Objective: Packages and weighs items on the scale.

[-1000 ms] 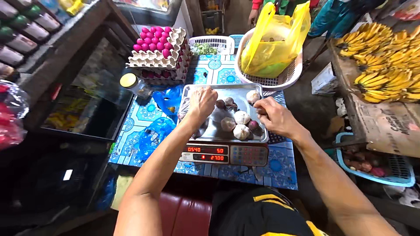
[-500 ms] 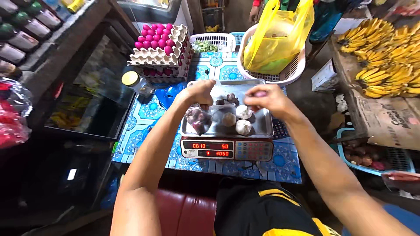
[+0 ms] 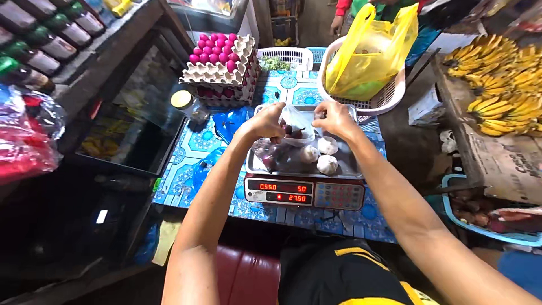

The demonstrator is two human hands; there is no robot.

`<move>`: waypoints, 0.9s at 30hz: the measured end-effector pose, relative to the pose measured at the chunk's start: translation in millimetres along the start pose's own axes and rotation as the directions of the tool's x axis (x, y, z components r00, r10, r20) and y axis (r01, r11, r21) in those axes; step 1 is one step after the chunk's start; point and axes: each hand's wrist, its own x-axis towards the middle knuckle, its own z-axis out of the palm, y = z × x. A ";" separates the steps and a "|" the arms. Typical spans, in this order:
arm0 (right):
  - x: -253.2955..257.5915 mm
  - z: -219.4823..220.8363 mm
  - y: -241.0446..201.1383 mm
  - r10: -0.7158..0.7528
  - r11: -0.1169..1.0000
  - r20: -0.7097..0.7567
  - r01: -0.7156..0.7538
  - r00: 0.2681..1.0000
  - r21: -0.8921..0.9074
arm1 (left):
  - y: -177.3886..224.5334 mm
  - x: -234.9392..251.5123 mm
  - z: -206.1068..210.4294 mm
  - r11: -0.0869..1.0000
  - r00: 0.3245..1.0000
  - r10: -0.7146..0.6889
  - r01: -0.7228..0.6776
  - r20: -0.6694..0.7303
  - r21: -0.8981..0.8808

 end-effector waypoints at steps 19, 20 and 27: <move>-80.0 -46.5 -70.0 -0.478 0.838 -0.431 0.545 0.765 0.038 | -0.5 -49.1 -43.4 0.800 0.883 0.206 -0.400 -0.422 -0.447; -112.4 -34.4 -53.4 -0.524 0.831 -0.487 0.546 0.699 -0.110 | -2.5 -61.2 -44.9 0.778 0.870 0.219 -0.429 -0.442 -0.458; -256.3 110.2 92.0 -0.405 0.833 -0.233 0.251 0.884 -0.493 | -123.5 -174.6 -70.5 0.470 0.717 0.396 -0.695 -0.574 -0.544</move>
